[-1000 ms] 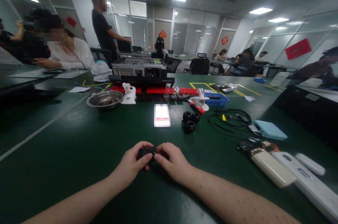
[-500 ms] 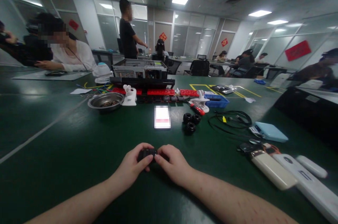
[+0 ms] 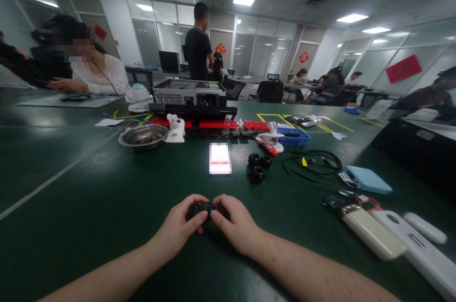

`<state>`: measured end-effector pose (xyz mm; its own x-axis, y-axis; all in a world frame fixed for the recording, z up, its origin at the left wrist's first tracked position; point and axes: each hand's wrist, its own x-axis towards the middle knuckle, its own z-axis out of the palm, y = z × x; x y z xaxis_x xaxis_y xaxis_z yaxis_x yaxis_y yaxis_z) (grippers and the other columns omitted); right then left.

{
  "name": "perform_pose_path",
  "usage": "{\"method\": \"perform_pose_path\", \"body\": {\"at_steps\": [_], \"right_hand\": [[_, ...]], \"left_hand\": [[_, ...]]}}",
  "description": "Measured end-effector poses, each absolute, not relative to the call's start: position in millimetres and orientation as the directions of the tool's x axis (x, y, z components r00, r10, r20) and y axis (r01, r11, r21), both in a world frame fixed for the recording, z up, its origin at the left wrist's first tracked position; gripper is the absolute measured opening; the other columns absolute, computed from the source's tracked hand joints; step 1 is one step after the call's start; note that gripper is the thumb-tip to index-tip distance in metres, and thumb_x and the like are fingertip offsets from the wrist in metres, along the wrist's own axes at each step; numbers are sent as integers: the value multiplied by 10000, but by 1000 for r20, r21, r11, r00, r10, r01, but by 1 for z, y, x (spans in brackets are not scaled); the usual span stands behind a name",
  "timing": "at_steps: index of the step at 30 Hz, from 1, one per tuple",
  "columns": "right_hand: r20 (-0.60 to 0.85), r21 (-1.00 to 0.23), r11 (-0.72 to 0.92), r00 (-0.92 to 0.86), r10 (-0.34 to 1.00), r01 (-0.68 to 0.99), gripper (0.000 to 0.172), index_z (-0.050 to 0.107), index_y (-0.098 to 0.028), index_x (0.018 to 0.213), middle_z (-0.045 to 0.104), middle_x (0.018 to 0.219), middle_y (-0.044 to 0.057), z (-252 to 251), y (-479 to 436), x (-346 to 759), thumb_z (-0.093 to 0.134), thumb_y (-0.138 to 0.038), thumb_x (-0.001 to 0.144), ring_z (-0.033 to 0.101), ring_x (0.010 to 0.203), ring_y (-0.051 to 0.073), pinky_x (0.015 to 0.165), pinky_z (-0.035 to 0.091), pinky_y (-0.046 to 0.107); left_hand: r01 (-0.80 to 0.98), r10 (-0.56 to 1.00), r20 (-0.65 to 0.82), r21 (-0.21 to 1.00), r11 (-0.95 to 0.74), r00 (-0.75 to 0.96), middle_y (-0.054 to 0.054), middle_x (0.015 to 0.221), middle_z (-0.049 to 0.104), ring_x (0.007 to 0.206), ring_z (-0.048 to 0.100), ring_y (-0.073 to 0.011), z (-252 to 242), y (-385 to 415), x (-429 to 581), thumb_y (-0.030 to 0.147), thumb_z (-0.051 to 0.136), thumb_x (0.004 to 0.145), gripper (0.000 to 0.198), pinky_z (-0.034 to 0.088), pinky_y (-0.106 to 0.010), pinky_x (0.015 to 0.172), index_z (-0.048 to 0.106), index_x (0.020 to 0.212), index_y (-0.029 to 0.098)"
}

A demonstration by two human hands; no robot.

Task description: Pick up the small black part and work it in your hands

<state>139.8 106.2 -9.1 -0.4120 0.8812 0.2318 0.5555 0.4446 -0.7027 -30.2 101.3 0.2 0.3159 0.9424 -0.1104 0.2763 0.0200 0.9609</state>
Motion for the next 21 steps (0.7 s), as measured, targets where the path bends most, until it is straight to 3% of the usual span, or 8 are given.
{"method": "perform_pose_path", "body": {"at_steps": [5, 8, 13, 17, 21], "right_hand": [[243, -684, 462, -420, 874, 565, 166, 528, -163, 715, 508, 672, -4, -12, 109, 139, 471, -292, 802, 446, 645, 120, 593, 348, 243], [250, -696, 455, -406, 879, 555, 111, 539, -170, 792, 512, 694, -6, -13, 107, 139, 539, -275, 757, 452, 654, 122, 592, 353, 242], [263, -705, 467, -415, 871, 533, 281, 515, -188, 938, 534, 781, 0, -9, 103, 139, 619, -265, 688, 469, 703, 133, 625, 366, 255], [262, -691, 473, -420, 869, 548, 196, 523, -177, 880, 527, 737, 1, -9, 104, 140, 504, -343, 779, 457, 674, 131, 610, 361, 256], [260, -681, 487, -442, 859, 547, 192, 532, -165, 753, 519, 696, -1, -12, 107, 139, 432, -312, 826, 453, 661, 123, 610, 358, 253]], "left_hand": [[285, 945, -109, 958, 17, 308, 16, 783, 528, 573, 542, -113, -5, 103, -31, 347, 496, 755, 261, 447, -259, 567, 483, 961, 185], [240, 942, -111, 970, 33, 316, 9, 783, 543, 563, 544, -113, -7, 104, -32, 363, 476, 767, 266, 449, -262, 552, 480, 956, 176], [209, 943, -89, 978, 21, 321, -2, 800, 551, 569, 544, -118, -4, 102, -31, 368, 474, 763, 265, 452, -266, 549, 485, 935, 167], [239, 950, -105, 970, 33, 294, 9, 781, 539, 579, 545, -125, -1, 100, -31, 370, 499, 745, 270, 457, -269, 554, 488, 937, 180], [265, 946, -118, 964, 35, 303, 11, 787, 530, 587, 549, -122, -3, 101, -32, 351, 505, 749, 272, 459, -265, 564, 483, 966, 187]]}}
